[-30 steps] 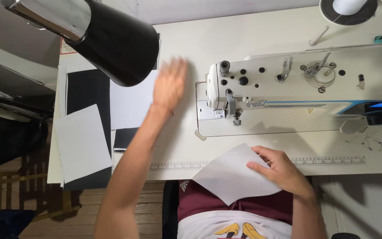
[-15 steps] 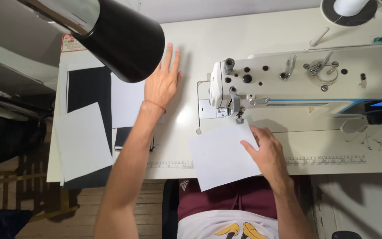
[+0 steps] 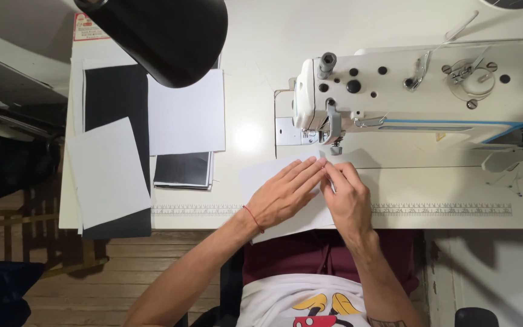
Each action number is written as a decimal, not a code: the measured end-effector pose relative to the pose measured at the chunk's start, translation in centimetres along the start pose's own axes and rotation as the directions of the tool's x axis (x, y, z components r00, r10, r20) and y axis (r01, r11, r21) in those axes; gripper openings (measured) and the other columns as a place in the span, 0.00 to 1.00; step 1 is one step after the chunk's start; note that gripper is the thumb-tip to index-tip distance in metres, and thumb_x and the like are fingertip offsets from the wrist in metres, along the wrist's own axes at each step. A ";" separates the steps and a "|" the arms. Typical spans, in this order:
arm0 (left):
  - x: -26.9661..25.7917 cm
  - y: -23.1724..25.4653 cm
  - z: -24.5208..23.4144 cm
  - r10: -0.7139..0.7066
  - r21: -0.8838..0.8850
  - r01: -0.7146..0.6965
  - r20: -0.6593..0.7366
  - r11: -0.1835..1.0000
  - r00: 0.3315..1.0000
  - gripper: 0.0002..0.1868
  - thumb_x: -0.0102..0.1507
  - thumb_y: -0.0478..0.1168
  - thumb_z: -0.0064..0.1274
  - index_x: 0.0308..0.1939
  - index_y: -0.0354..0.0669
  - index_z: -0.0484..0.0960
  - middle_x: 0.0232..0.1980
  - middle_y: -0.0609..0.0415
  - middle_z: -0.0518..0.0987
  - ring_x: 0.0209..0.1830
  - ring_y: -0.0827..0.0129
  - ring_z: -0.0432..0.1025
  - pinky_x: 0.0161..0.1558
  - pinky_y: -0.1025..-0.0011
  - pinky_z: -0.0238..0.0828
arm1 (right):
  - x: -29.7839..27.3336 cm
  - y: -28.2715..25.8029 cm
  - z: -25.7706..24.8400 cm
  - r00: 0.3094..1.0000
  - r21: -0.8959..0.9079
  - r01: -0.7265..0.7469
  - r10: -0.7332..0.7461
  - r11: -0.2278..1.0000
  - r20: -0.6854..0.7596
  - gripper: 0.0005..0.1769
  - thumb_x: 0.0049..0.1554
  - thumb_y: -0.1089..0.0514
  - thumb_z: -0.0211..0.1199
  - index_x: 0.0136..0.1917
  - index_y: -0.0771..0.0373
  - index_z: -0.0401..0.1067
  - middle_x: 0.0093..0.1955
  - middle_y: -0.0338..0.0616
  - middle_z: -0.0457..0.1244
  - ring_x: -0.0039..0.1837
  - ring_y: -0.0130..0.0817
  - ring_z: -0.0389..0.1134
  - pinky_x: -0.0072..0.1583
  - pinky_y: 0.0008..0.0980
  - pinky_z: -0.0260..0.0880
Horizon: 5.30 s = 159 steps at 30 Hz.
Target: Aligning and folding leather pieces at a sewing station to prepare for assembly
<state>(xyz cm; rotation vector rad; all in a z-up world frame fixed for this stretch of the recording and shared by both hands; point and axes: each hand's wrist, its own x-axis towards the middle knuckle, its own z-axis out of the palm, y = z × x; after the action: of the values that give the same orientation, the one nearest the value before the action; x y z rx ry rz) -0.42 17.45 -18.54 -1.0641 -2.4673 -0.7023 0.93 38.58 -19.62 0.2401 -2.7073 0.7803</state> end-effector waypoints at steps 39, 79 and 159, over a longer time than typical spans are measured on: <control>0.4 -8.7 -0.9 0.066 0.039 -0.072 0.154 0.997 0.986 0.28 0.82 0.56 0.52 0.83 0.52 0.78 0.85 0.53 0.77 0.90 0.53 0.66 0.92 0.51 0.55 | 6.1 0.7 -2.7 0.873 -0.038 0.396 -0.363 0.917 0.326 0.38 0.69 0.32 0.66 0.85 0.50 0.71 0.85 0.43 0.67 0.61 0.52 0.71 0.62 0.50 0.74; 0.6 -10.7 -0.7 0.063 0.024 -0.069 0.212 0.997 0.975 0.29 0.82 0.57 0.49 0.85 0.54 0.78 0.88 0.55 0.75 0.91 0.57 0.63 0.94 0.53 0.51 | 6.7 -0.9 -1.1 0.882 -0.094 0.444 -0.416 0.891 0.223 0.34 0.70 0.36 0.64 0.82 0.54 0.75 0.87 0.41 0.67 0.67 0.49 0.77 0.66 0.48 0.67; -0.4 -10.6 0.2 0.079 0.059 -0.092 0.186 0.994 0.979 0.28 0.82 0.58 0.47 0.84 0.56 0.78 0.86 0.54 0.76 0.91 0.55 0.64 0.93 0.51 0.51 | 7.4 7.5 3.0 0.989 0.171 0.125 -0.110 0.977 -0.096 0.05 0.72 0.64 0.70 0.52 0.61 0.84 0.44 0.46 0.75 0.51 0.52 0.80 0.56 0.47 0.79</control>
<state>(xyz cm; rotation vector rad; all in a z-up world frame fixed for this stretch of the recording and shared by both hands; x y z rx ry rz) -8.15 11.04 -22.04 -1.2516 -2.5596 -0.5119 -8.57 42.71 -23.13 0.3942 -2.5194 0.9727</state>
